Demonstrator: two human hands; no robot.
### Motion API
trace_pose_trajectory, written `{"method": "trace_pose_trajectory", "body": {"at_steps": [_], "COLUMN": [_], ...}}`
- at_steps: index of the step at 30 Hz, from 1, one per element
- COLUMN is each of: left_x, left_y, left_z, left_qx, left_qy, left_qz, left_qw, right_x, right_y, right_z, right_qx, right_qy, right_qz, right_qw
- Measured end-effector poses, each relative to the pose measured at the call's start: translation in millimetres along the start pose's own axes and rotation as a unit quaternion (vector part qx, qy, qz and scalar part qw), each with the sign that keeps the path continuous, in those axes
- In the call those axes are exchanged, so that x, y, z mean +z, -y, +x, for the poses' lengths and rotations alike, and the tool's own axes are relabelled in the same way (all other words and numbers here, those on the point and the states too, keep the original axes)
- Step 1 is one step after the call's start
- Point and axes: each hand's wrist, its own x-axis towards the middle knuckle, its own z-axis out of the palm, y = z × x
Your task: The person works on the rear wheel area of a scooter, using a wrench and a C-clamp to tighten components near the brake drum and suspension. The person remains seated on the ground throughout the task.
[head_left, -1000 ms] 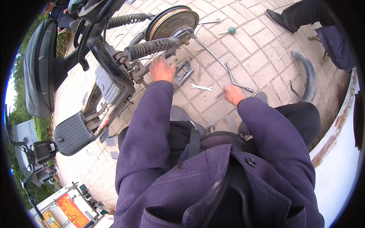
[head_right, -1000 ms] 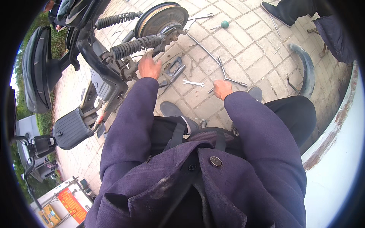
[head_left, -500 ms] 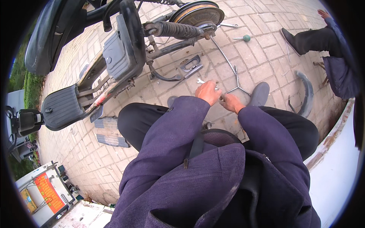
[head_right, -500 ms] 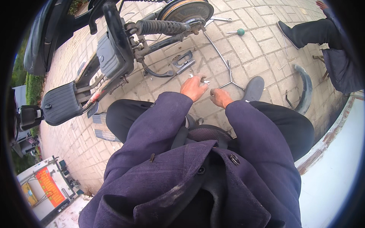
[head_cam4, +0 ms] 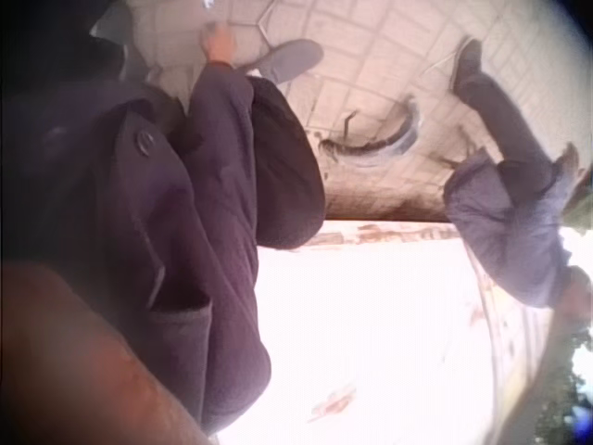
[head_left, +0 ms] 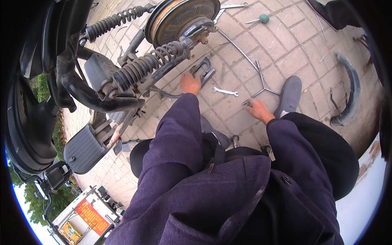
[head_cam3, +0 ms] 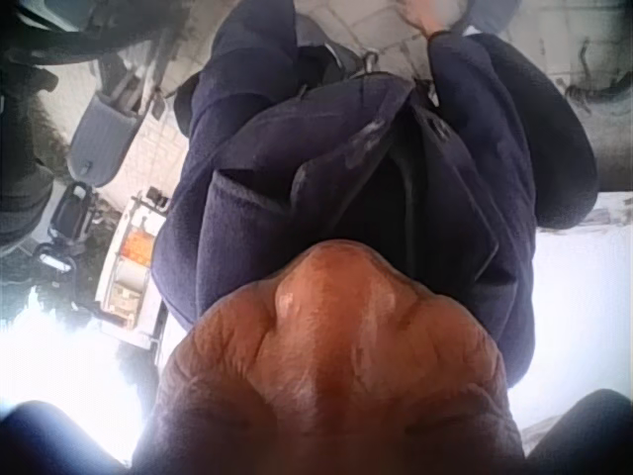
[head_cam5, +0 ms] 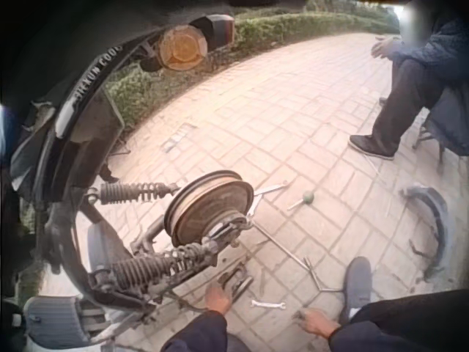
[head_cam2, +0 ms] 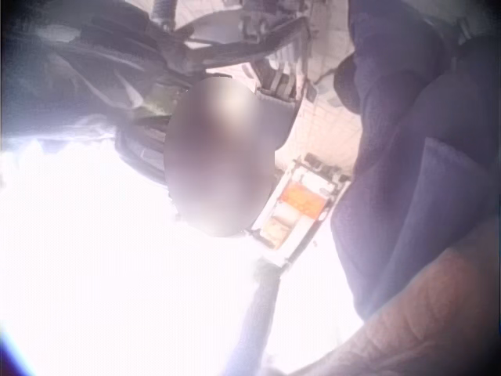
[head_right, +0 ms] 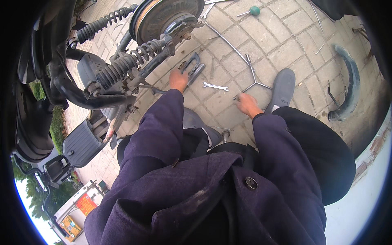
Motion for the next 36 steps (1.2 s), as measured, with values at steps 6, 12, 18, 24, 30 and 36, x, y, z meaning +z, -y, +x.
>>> {"method": "trace_pose_trajectory", "body": {"at_steps": [6, 12, 18, 24, 30, 36], "left_x": [24, 28, 17, -30, -71, -107], "left_y": [5, 5, -18, -61, -85, -111], "left_z": [17, 5, -12, -49, -67, -63], "left_qx": [0.054, -0.029, -0.040, 0.009, 0.120, 0.071], "left_qy": [-0.033, -0.049, -0.086, -0.048, 0.025, -0.036], "left_qz": [0.042, 0.075, 0.024, -0.023, -0.129, -0.408], "left_qw": [0.997, 0.996, 0.995, 0.999, 0.984, 0.909], "right_x": [-3, -18, -36, -56, -90, -145], "right_y": [2, 25, 35, 70, 94, 106], "right_z": [26, 50, 68, 87, 84, 46], "right_qx": [0.009, -0.017, -0.024, -0.075, -0.114, -0.096], "right_qy": [0.007, 0.007, 0.016, -0.053, -0.004, 0.097], "right_qz": [0.049, 0.098, 0.103, 0.200, 0.357, 0.521], "right_qw": [0.999, 0.995, 0.994, 0.975, 0.927, 0.842]}}
